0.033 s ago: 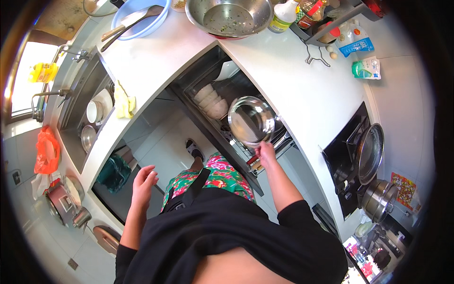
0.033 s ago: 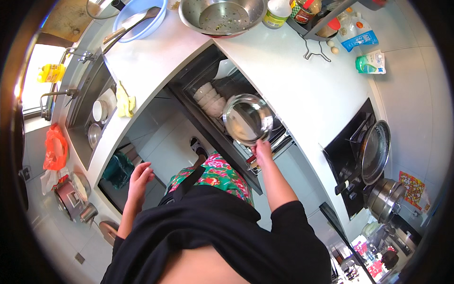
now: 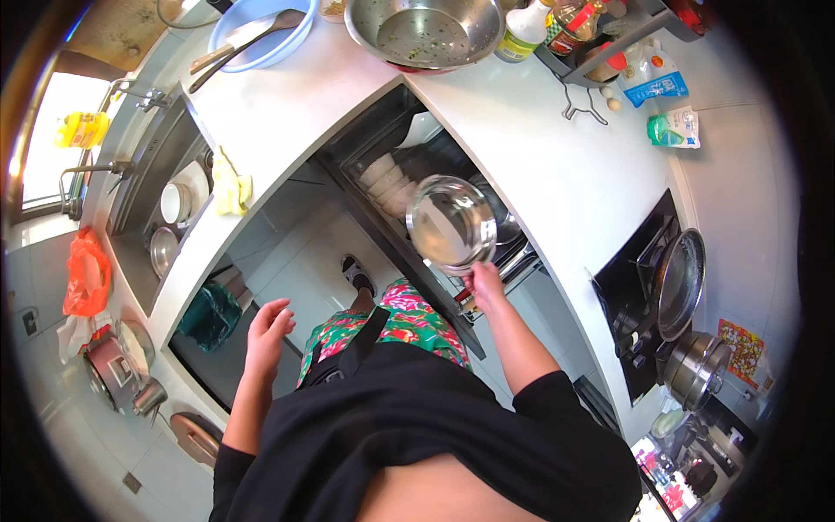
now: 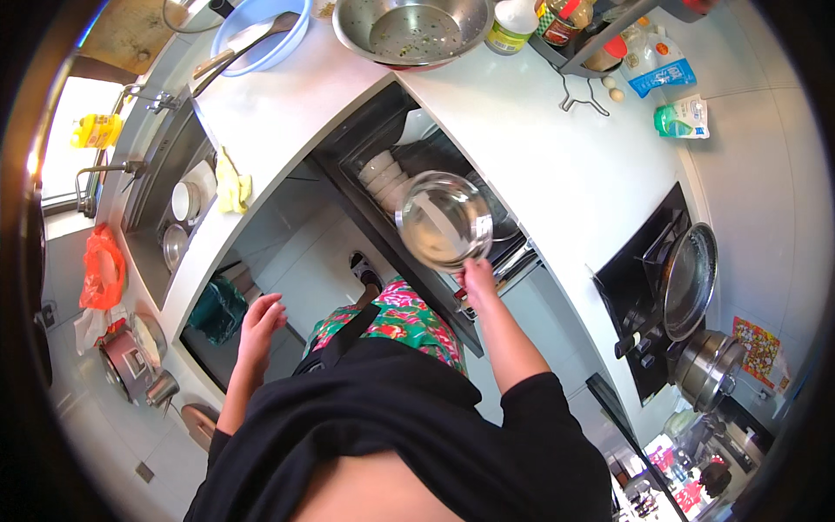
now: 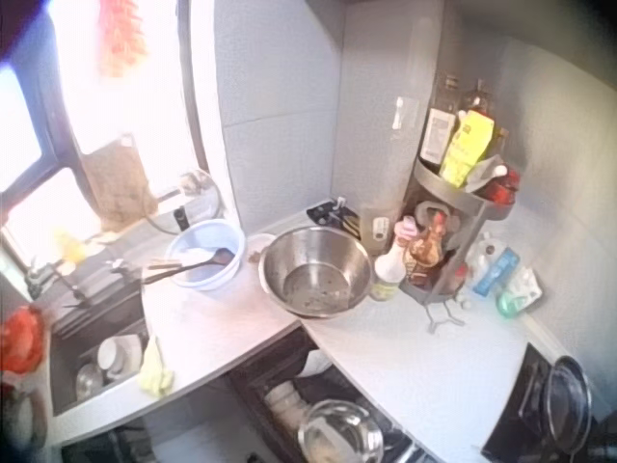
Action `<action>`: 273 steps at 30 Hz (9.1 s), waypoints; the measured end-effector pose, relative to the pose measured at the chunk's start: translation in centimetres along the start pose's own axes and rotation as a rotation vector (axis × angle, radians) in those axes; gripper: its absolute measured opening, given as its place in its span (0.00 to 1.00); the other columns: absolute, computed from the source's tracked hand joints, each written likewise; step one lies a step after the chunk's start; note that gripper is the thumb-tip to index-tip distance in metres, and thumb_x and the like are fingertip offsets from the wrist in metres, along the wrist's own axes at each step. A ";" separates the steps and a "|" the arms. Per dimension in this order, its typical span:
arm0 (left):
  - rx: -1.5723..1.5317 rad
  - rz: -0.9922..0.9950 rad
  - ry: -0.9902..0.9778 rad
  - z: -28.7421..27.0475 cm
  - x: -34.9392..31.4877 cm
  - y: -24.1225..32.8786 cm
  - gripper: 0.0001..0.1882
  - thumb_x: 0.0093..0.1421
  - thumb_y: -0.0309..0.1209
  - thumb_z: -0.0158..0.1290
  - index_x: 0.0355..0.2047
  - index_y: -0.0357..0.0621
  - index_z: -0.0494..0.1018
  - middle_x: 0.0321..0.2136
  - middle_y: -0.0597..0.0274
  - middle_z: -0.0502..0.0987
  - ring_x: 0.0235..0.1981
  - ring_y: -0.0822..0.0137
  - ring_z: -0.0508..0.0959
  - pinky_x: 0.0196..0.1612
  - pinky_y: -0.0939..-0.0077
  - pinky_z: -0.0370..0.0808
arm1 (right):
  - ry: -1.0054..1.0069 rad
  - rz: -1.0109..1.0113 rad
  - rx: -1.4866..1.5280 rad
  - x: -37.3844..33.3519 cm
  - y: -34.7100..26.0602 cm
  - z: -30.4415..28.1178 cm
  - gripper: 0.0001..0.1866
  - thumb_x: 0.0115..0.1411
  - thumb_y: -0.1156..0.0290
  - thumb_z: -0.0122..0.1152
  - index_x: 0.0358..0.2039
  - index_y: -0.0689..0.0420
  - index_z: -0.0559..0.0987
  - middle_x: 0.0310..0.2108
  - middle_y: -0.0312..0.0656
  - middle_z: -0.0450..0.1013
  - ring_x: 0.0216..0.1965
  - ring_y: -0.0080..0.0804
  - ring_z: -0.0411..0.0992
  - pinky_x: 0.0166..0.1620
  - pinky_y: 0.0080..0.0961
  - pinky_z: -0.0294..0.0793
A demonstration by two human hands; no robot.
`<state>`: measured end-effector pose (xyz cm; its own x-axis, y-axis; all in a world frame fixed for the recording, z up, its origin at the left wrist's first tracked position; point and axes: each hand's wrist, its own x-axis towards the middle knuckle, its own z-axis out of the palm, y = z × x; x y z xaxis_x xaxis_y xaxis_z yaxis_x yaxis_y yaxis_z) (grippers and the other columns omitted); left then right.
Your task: The person folds a cooked crepe in an electric griddle using a wooden spatula and a metal scraper, then transfers it to a metal plate. They move the plate to a dining table and return to the kitchen.
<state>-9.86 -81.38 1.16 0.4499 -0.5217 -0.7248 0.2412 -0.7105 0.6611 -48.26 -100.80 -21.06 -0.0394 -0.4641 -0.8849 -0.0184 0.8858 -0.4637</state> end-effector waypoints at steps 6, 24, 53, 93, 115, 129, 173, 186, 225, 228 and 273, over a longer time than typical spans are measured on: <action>-0.350 0.005 -0.247 3.6 0.9 1.7 0.31 0.68 0.38 0.53 0.66 0.36 0.61 0.55 0.54 0.75 0.50 0.65 0.76 0.53 0.69 0.73 | -0.452 -0.385 -0.230 -9.6 -5.8 8.9 0.08 0.67 0.72 0.52 0.44 0.60 0.71 0.28 0.38 0.74 0.23 0.22 0.72 0.26 0.22 0.73; -1.232 0.106 0.479 -3.4 -6.2 -8.1 0.19 0.68 0.26 0.40 0.58 0.31 0.64 0.50 0.45 0.77 0.48 0.55 0.81 0.49 0.58 0.83 | -0.337 -0.458 -1.767 5.7 -11.2 9.8 0.40 0.58 0.47 0.60 0.60 0.68 0.71 0.59 0.61 0.69 0.63 0.52 0.67 0.63 0.38 0.67; -0.382 0.478 1.352 -30.6 -3.7 -10.4 0.13 0.61 0.27 0.47 0.47 0.45 0.67 0.46 0.46 0.74 0.46 0.40 0.75 0.48 0.52 0.72 | -0.925 -0.839 -1.972 1.1 -1.3 38.0 0.18 0.63 0.60 0.62 0.43 0.63 0.82 0.41 0.50 0.81 0.43 0.38 0.79 0.47 0.33 0.77; -2.170 0.061 1.487 -17.7 -31.7 -60.8 0.16 0.69 0.38 0.50 0.53 0.47 0.67 0.45 0.63 0.78 0.41 0.67 0.80 0.46 0.67 0.79 | -1.800 -1.081 -2.529 -33.8 38.0 58.0 0.16 0.62 0.59 0.62 0.45 0.55 0.81 0.39 0.49 0.81 0.44 0.45 0.80 0.47 0.36 0.78; -2.049 -0.388 1.640 -14.2 -32.3 -58.2 0.19 0.64 0.38 0.54 0.51 0.41 0.70 0.42 0.59 0.72 0.42 0.65 0.72 0.43 0.66 0.77 | -1.808 -1.104 -2.708 -31.9 43.3 64.7 0.15 0.61 0.60 0.61 0.41 0.56 0.83 0.38 0.50 0.81 0.43 0.45 0.80 0.47 0.35 0.77; -1.500 -0.707 2.100 -12.9 -34.7 -63.8 0.18 0.68 0.39 0.53 0.24 0.39 0.75 0.18 0.68 0.71 0.21 0.75 0.67 0.26 0.74 0.64 | -1.629 -1.079 -2.760 -32.6 42.4 61.9 0.16 0.60 0.59 0.58 0.39 0.58 0.83 0.34 0.50 0.81 0.40 0.47 0.80 0.43 0.36 0.76; -0.945 -0.363 2.446 -19.8 -44.7 -72.3 0.04 0.61 0.24 0.57 0.30 0.41 0.73 0.26 0.66 0.76 0.28 0.75 0.74 0.34 0.79 0.72 | -1.651 -1.029 -2.626 -26.7 37.7 57.8 0.16 0.58 0.56 0.65 0.41 0.51 0.84 0.41 0.45 0.81 0.45 0.47 0.79 0.47 0.36 0.79; -1.342 0.310 0.937 -30.6 -21.2 -39.2 0.11 0.59 0.24 0.61 0.41 0.43 0.73 0.34 0.61 0.78 0.33 0.71 0.79 0.37 0.78 0.78 | -1.815 -1.106 -2.245 -28.5 28.9 56.5 0.18 0.62 0.57 0.57 0.46 0.57 0.80 0.38 0.51 0.80 0.42 0.51 0.78 0.44 0.42 0.77; 0.445 0.168 0.936 -31.9 1.2 -15.8 0.11 0.60 0.30 0.50 0.36 0.45 0.83 0.33 0.52 0.82 0.39 0.53 0.83 0.41 0.61 0.79 | -1.644 -0.867 -2.044 -16.8 14.3 58.9 0.15 0.62 0.65 0.64 0.45 0.60 0.81 0.38 0.48 0.81 0.42 0.36 0.81 0.47 0.30 0.77; 0.380 0.188 1.073 -31.2 0.1 -17.2 0.11 0.61 0.33 0.52 0.32 0.46 0.83 0.30 0.52 0.83 0.35 0.53 0.84 0.41 0.60 0.79 | -1.661 -0.882 -2.038 -19.9 15.5 59.0 0.14 0.62 0.66 0.63 0.45 0.60 0.81 0.37 0.47 0.81 0.41 0.36 0.80 0.47 0.29 0.77; -1.586 -0.355 2.120 -13.5 -38.4 -54.3 0.09 0.69 0.26 0.50 0.47 0.39 0.75 0.33 0.69 0.75 0.33 0.77 0.72 0.40 0.81 0.72 | -2.808 -2.101 -2.253 -61.5 89.4 60.5 0.13 0.57 0.67 0.64 0.43 0.53 0.82 0.43 0.44 0.79 0.47 0.46 0.76 0.49 0.42 0.76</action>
<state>-28.58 -16.43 -4.28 -0.1493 0.8927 -0.4253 0.1017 0.4417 0.8914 12.95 6.77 -10.71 -0.1782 0.9062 -0.3835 0.9689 0.0936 -0.2292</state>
